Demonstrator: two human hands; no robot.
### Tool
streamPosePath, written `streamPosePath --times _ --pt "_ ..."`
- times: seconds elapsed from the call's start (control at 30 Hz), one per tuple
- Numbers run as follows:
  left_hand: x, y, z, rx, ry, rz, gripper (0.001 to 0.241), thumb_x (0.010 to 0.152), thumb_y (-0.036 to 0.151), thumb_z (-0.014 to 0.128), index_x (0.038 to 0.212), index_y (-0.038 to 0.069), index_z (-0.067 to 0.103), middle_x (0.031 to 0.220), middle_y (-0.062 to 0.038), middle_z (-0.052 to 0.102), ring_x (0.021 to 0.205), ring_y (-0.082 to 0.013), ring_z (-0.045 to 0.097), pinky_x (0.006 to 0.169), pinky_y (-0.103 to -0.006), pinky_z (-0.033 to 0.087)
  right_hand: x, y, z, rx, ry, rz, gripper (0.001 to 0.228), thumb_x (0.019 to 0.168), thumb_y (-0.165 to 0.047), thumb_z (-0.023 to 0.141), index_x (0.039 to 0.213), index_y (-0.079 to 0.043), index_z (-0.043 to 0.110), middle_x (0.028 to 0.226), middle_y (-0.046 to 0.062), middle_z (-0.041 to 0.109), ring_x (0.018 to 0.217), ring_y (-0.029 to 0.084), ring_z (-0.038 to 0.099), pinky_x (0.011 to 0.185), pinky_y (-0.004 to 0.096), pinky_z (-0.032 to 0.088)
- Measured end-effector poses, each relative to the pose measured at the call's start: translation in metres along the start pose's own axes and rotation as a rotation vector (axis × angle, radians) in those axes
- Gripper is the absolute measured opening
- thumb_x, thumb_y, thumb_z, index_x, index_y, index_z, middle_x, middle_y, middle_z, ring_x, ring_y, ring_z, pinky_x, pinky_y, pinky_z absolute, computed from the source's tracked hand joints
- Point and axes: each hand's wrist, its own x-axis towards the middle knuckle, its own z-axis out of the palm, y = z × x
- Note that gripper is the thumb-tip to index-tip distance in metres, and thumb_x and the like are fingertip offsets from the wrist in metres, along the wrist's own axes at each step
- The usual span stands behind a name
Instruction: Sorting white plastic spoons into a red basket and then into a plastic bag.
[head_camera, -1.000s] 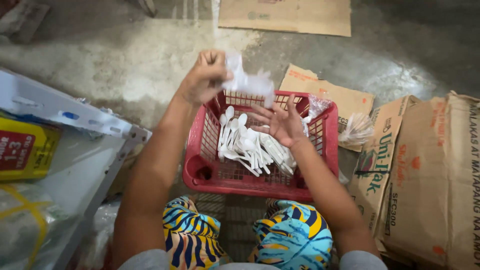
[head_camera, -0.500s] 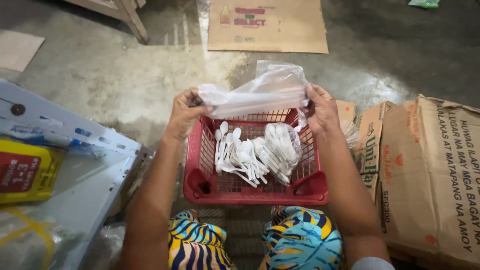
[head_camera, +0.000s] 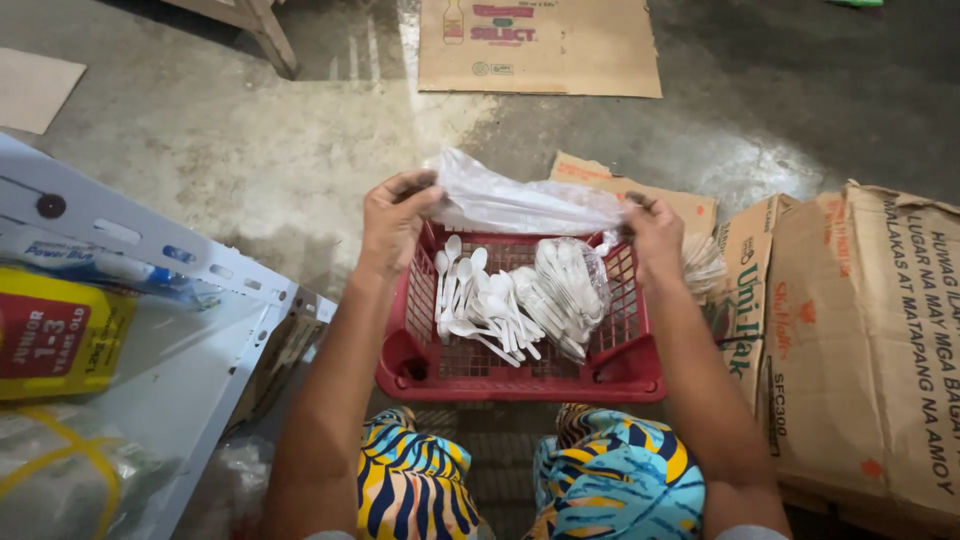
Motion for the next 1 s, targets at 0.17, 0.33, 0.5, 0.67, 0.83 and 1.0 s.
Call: streamPosePath --times 0.17,0.33,0.5,0.67,0.83,1.0 --pt "-0.015 -0.012 0.038 0.332 -0.033 0.019 0.058 0.084 -0.010 0.079 0.138 0.000 0.064 0.100 -0.007 0.072 0.086 -0.0118 0.067 0.079 -0.0246 0.058 -0.055 -0.061 0.047 -0.296 -0.079 -0.379 0.029 0.106 -0.025 0.067 0.117 0.002 0.066 0.102 0.007 0.064 0.087 0.016 0.065 0.072 0.030 0.057" --pt "-0.037 -0.002 0.104 0.626 -0.125 0.010 0.103 0.073 -0.015 0.076 0.162 0.008 0.029 0.088 -0.003 0.068 0.076 -0.0100 0.063 0.065 -0.0241 0.054 -0.085 -0.072 0.098 -0.186 -0.337 0.029 0.026 0.099 -0.029 0.063 0.112 -0.007 0.069 0.092 0.003 0.074 0.080 0.012 0.071 0.066 0.028 0.056" --pt "-0.041 -0.021 0.091 0.772 -0.269 0.008 0.114 0.073 -0.013 0.081 0.166 0.012 0.021 0.086 0.000 0.061 0.080 -0.0086 0.062 0.074 -0.0238 0.057 -0.053 0.001 0.086 0.079 -0.397 0.177 0.021 0.093 -0.016 0.074 0.110 -0.003 0.072 0.089 0.004 0.073 0.077 0.014 0.067 0.067 0.029 0.056" --pt "-0.025 -0.044 0.040 0.671 -0.269 -0.049 0.101 0.083 -0.012 0.080 0.168 0.012 0.031 0.092 -0.003 0.066 0.085 -0.0115 0.065 0.081 -0.0260 0.059 -0.067 -0.039 0.089 0.232 -0.377 0.324 0.019 0.096 -0.023 0.069 0.106 -0.007 0.070 0.084 0.002 0.072 0.075 0.014 0.067 0.064 0.030 0.056" --pt "-0.046 -0.013 0.095 0.813 -0.409 0.009 0.101 0.072 -0.013 0.083 0.158 0.010 0.036 0.116 0.001 0.067 0.098 -0.0096 0.066 0.088 -0.0258 0.058 -0.078 -0.042 0.108 0.031 -0.399 0.444 0.022 0.094 -0.033 0.063 0.105 -0.014 0.068 0.085 -0.001 0.073 0.073 0.012 0.067 0.057 0.031 0.054" --pt "-0.021 -0.036 0.039 0.673 -0.374 -0.179 0.100 0.070 -0.018 0.071 0.160 0.011 0.039 0.088 0.000 0.064 0.082 -0.0098 0.063 0.079 -0.0249 0.058 -0.052 0.001 0.083 -0.009 -0.541 0.363 0.024 0.088 -0.013 0.078 0.110 -0.003 0.074 0.092 0.006 0.075 0.075 0.013 0.068 0.064 0.030 0.058"
